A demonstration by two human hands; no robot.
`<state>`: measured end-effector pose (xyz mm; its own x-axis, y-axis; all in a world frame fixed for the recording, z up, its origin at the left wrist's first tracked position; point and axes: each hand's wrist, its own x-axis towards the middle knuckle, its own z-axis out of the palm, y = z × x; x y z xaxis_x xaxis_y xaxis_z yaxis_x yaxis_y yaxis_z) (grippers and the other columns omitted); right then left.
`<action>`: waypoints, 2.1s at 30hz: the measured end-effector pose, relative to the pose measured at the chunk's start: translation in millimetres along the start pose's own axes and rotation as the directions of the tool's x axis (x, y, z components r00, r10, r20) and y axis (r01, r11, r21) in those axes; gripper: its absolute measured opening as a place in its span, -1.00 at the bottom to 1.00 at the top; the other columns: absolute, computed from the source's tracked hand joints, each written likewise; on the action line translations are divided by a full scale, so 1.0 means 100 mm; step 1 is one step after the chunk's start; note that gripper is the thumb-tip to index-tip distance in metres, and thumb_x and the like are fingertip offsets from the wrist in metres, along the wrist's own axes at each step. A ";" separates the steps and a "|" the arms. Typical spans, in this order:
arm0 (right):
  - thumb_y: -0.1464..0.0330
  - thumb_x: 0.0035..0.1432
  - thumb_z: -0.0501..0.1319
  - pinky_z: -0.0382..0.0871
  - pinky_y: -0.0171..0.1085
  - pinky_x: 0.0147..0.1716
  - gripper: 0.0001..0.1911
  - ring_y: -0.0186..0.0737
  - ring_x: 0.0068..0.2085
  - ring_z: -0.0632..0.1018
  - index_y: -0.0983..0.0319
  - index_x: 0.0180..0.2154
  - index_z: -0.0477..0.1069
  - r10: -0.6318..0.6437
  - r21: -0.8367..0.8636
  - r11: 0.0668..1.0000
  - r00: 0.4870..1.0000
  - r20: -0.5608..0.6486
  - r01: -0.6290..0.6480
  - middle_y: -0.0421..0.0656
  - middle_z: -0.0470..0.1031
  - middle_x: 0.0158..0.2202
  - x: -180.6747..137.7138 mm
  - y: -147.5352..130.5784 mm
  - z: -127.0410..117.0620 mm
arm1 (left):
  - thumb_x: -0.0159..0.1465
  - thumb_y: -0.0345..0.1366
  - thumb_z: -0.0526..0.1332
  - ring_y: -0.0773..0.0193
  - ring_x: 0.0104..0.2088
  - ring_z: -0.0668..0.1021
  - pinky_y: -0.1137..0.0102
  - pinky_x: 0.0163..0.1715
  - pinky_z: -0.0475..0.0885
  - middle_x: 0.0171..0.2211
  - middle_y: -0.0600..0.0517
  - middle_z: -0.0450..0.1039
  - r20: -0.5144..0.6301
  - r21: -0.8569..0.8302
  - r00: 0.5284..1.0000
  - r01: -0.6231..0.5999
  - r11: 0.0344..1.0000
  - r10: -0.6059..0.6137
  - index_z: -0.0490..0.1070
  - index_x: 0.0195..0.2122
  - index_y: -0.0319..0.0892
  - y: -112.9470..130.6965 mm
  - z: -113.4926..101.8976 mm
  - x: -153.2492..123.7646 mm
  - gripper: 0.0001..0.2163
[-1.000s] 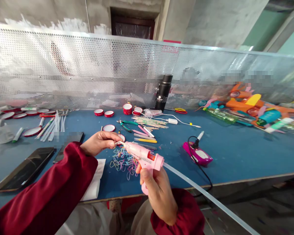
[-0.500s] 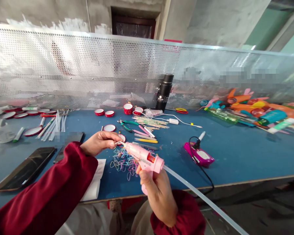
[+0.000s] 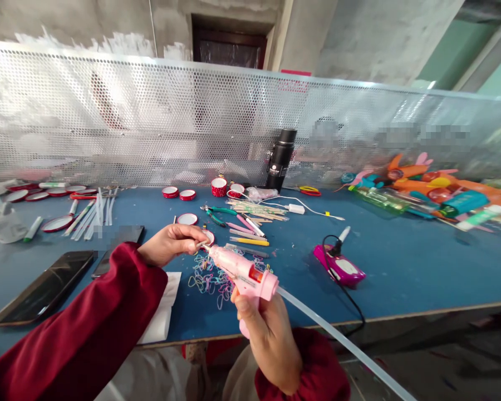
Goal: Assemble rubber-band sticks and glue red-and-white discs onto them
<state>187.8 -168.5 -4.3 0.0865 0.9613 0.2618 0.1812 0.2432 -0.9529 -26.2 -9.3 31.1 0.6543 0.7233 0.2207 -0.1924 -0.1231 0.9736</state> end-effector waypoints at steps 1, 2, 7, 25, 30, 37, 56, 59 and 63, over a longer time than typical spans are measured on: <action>-0.06 0.21 0.12 0.24 -0.38 -0.62 -0.51 -0.38 -0.56 0.30 0.27 -0.30 0.40 0.007 0.007 1.000 1.000 0.002 -0.007 -0.22 0.28 -0.54 0.00 -0.01 0.01 | -0.02 -0.15 0.48 0.33 -0.35 0.47 0.45 -0.37 0.32 -0.31 -0.04 0.57 -0.001 0.001 1.000 0.001 1.000 -0.001 0.65 -0.27 -0.16 0.00 0.00 0.00 -0.70; -0.06 0.20 0.12 0.23 -0.38 -0.62 -0.50 -0.38 -0.56 0.29 0.27 -0.30 0.40 0.013 0.014 1.000 1.000 0.006 -0.013 -0.22 0.28 -0.54 0.00 -0.01 0.01 | -0.02 -0.15 0.48 0.34 -0.36 0.47 0.45 -0.38 0.31 -0.32 -0.04 0.56 -0.003 0.002 1.000 0.001 1.000 -0.001 0.65 -0.27 -0.17 0.00 0.00 0.00 -0.69; -0.07 0.21 0.10 0.17 -0.40 -0.65 -0.48 -0.41 -0.58 0.24 0.27 -0.35 0.39 0.019 0.026 0.999 0.999 0.044 -0.021 -0.24 0.22 -0.56 -0.02 -0.05 0.04 | -0.03 -0.13 0.48 0.32 -0.37 0.47 0.45 -0.39 0.31 -0.34 -0.06 0.56 -0.001 0.002 1.000 -0.011 1.000 0.011 0.65 -0.28 -0.18 0.00 0.00 0.00 -0.68; -0.03 0.22 0.12 0.25 -0.38 -0.61 -0.54 -0.37 -0.56 0.31 0.26 -0.29 0.41 0.000 0.044 0.999 1.000 -0.017 0.000 -0.22 0.29 -0.54 -0.02 0.03 -0.01 | 0.00 -0.17 0.47 0.34 -0.36 0.46 0.44 -0.37 0.33 -0.29 -0.05 0.56 0.012 0.025 1.000 -0.017 1.000 0.016 0.65 -0.26 -0.17 -0.04 -0.02 0.01 -0.70; -0.05 0.21 0.11 0.23 -0.38 -0.64 -0.51 -0.38 -0.58 0.29 0.27 -0.33 0.41 -0.010 0.013 1.000 1.000 -0.019 0.010 -0.22 0.28 -0.56 -0.01 -0.02 0.00 | 0.01 -0.18 0.47 0.33 -0.34 0.47 0.43 -0.34 0.35 -0.29 -0.05 0.56 0.029 0.026 0.999 -0.019 0.999 0.018 0.64 -0.25 -0.17 -0.01 -0.02 0.01 -0.71; -0.03 0.23 0.11 0.25 -0.38 -0.61 -0.53 -0.37 -0.57 0.31 0.27 -0.32 0.41 -0.030 -0.020 0.999 0.999 -0.021 0.029 -0.22 0.29 -0.56 -0.01 0.01 -0.03 | 0.03 -0.15 0.45 0.31 -0.32 0.47 0.44 -0.36 0.33 -0.26 -0.07 0.56 0.028 0.047 0.999 -0.021 0.999 0.020 0.65 -0.22 -0.17 -0.02 -0.03 0.00 -0.69; -0.09 0.18 0.13 0.29 -0.34 -0.60 -0.47 -0.33 -0.55 0.34 0.28 -0.30 0.42 -0.014 -0.096 0.995 0.999 -0.051 0.009 -0.18 0.34 -0.54 0.05 -0.06 0.03 | 0.04 -0.18 0.44 0.40 -0.44 0.40 0.48 -0.48 0.26 -0.33 -0.05 0.52 -0.017 -0.014 0.999 -0.038 0.999 0.038 0.65 -0.23 -0.17 -0.04 -0.02 0.00 -0.72; -0.10 0.18 0.12 0.28 -0.34 -0.59 -0.46 -0.33 -0.55 0.34 0.28 -0.29 0.42 -0.005 -0.084 0.996 0.999 -0.046 0.001 -0.19 0.33 -0.54 0.05 -0.04 0.04 | 0.05 -0.17 0.44 0.37 -0.40 0.44 0.47 -0.46 0.28 -0.30 -0.05 0.53 0.001 0.010 0.999 -0.037 0.999 0.037 0.65 -0.23 -0.15 -0.05 -0.03 0.00 -0.73; -0.12 0.19 0.09 0.24 -0.35 -0.61 -0.44 -0.35 -0.57 0.32 0.28 -0.32 0.42 0.026 -0.026 0.999 0.999 -0.023 -0.027 -0.21 0.30 -0.56 0.05 -0.06 0.05 | 0.02 -0.18 0.46 0.30 -0.34 0.47 0.44 -0.39 0.31 -0.29 -0.07 0.55 0.000 0.017 1.000 -0.022 1.000 0.022 0.65 -0.24 -0.17 -0.05 -0.04 0.00 -0.71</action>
<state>182.2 -165.0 2.3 0.1136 0.9640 0.2403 0.2043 0.2140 -0.9552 -28.4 -5.8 25.9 0.6500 0.7205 0.2416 -0.1941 -0.1500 0.9694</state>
